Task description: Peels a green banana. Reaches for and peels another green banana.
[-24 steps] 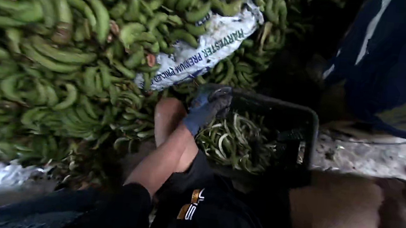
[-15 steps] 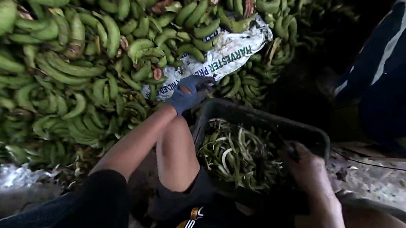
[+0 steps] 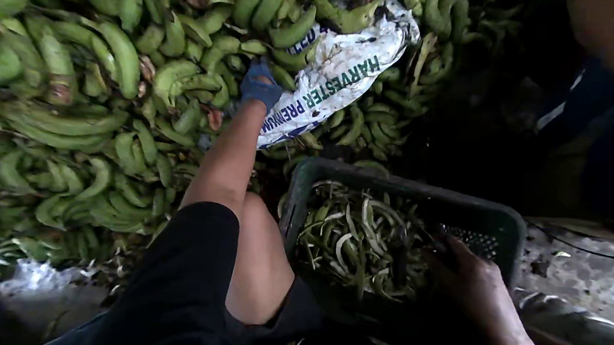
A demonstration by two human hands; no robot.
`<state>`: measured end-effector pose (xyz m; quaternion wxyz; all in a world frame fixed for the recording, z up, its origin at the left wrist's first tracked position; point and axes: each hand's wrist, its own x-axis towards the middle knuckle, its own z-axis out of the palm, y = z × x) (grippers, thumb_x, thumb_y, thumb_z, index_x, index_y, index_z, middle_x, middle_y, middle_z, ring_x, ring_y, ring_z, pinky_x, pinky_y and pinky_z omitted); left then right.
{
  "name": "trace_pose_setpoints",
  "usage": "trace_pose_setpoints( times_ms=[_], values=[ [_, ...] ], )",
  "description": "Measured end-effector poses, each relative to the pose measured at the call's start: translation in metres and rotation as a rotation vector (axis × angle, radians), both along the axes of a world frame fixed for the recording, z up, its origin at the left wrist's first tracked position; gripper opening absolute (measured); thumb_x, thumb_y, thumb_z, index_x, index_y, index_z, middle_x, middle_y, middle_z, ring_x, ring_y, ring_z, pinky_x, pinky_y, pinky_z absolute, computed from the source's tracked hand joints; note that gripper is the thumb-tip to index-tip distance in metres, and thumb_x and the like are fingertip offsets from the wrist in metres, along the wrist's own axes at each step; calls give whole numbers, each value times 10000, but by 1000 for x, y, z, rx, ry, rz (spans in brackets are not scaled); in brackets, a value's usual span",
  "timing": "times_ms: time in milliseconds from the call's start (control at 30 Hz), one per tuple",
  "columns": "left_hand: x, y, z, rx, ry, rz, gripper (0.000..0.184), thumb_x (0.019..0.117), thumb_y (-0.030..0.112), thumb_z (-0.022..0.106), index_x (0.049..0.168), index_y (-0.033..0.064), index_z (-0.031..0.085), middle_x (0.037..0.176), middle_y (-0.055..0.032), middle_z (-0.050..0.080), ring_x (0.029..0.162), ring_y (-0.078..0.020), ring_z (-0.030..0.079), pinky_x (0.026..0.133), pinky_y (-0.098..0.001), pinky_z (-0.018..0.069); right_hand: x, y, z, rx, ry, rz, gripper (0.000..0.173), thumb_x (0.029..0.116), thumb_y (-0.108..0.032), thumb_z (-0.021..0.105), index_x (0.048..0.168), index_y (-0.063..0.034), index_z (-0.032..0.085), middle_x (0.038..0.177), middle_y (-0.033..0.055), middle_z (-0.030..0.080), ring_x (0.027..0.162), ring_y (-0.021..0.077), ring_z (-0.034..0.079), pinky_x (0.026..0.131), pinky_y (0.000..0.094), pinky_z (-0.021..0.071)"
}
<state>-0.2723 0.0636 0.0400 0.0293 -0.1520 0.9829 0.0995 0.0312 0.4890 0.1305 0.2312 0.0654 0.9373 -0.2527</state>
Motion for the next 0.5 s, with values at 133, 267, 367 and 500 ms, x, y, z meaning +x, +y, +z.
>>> trace_pose_setpoints(
  times_ms=[133, 267, 367, 500],
  values=[
    [2, -26, 2, 0, -28, -133, 784, 860, 280, 734, 1546, 97, 402, 1503, -274, 462, 1361, -458, 485, 1089, -644, 422, 5, 0, -10, -6, 29, 47, 341, 988, -333, 705, 1262, -130, 694, 912, 185, 740, 836, 400, 727, 748, 651, 556],
    [3, -23, 15, -132, -159, -226, 812, 836, 319, 771, 1552, 190, 410, 1535, -294, 396, 1305, -521, 504, 977, -708, 466, 3, -7, -7, 0, -1, 44, 378, 986, -338, 710, 1306, -138, 680, 951, 193, 746, 878, 407, 731, 785, 652, 557],
    [0, -1, 19, -251, -216, -199, 758, 792, 236, 789, 1482, 130, 493, 1496, -325, 419, 1162, -566, 577, 831, -741, 509, 1, -8, -9, 5, -7, 44, 356, 989, -329, 706, 1296, -151, 683, 941, 183, 744, 863, 397, 728, 771, 641, 558],
    [13, 16, 17, -373, -300, -351, 467, 845, 88, 721, 1294, 5, 622, 1366, -283, 574, 1103, -536, 615, 852, -729, 498, -1, -7, -10, 18, -34, 42, 361, 997, -335, 695, 1312, -161, 680, 971, 180, 746, 889, 393, 726, 800, 638, 556]
  ],
)
